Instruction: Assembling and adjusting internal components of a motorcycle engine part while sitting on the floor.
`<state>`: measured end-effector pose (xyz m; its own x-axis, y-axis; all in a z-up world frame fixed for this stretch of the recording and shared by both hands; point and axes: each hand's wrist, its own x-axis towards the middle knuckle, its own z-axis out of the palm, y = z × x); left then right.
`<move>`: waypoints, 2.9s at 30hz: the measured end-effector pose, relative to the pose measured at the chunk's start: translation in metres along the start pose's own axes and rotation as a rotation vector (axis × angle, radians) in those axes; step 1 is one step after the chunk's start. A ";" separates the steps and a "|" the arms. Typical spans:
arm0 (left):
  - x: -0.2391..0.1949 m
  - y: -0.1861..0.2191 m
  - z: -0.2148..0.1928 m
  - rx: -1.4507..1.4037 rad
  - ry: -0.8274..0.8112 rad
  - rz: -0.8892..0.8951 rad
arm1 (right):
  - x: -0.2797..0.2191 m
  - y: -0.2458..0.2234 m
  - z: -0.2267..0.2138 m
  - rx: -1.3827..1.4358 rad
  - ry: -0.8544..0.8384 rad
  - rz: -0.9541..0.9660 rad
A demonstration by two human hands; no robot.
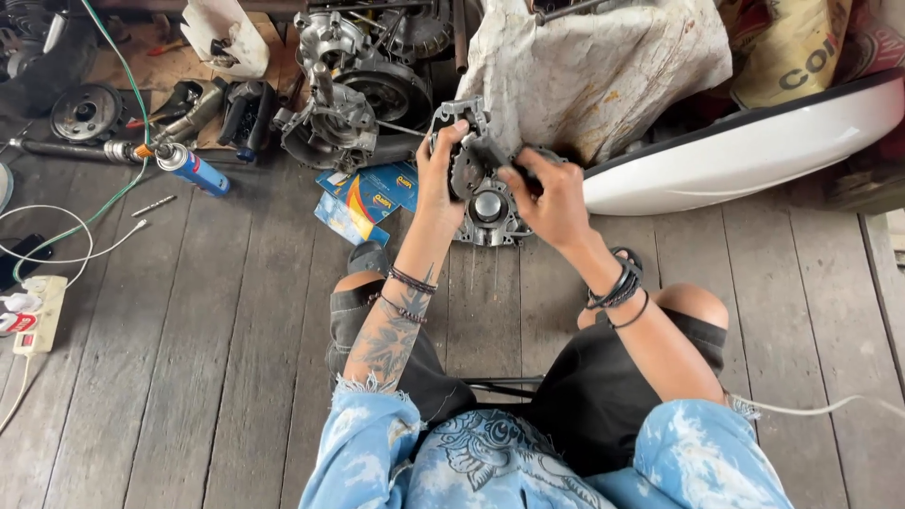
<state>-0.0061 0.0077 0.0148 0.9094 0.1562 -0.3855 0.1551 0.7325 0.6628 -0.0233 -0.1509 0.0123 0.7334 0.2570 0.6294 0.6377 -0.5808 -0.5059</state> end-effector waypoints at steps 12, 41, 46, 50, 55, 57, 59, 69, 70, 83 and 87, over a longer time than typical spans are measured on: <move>0.036 0.011 -0.005 -0.490 -0.200 -0.285 | -0.008 0.022 -0.004 0.120 -0.013 0.027; -0.001 0.012 0.003 -0.137 -0.242 -0.148 | 0.004 0.034 -0.020 0.065 0.005 0.043; 0.022 0.015 -0.001 -0.397 -0.536 -0.219 | -0.002 0.011 -0.015 0.132 -0.210 0.218; 0.028 -0.003 -0.012 -0.271 -0.326 -0.116 | 0.001 0.021 -0.029 0.528 -0.096 0.480; 0.004 -0.012 0.008 0.011 -0.531 0.182 | 0.007 0.012 -0.022 0.796 -0.072 0.491; 0.004 -0.021 0.003 0.054 -0.204 -0.086 | -0.002 0.019 -0.011 0.827 -0.099 0.566; 0.001 -0.015 0.006 0.056 -0.156 -0.102 | -0.005 0.025 -0.007 0.821 -0.131 0.582; 0.008 -0.025 0.000 0.052 -0.117 -0.114 | -0.006 0.017 -0.015 0.827 -0.172 0.604; 0.008 -0.025 0.001 0.055 -0.121 -0.109 | -0.007 0.022 -0.015 0.830 -0.168 0.599; -0.020 0.000 0.017 -0.077 -0.131 -0.055 | -0.012 0.028 -0.010 0.732 -0.179 0.611; -0.016 -0.008 0.012 0.037 -0.161 -0.047 | -0.003 0.016 -0.014 0.666 -0.042 0.619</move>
<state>-0.0171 -0.0084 0.0233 0.9505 0.0119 -0.3106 0.2103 0.7111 0.6709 -0.0180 -0.1716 0.0103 0.9897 0.0831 0.1164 0.1217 -0.0616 -0.9907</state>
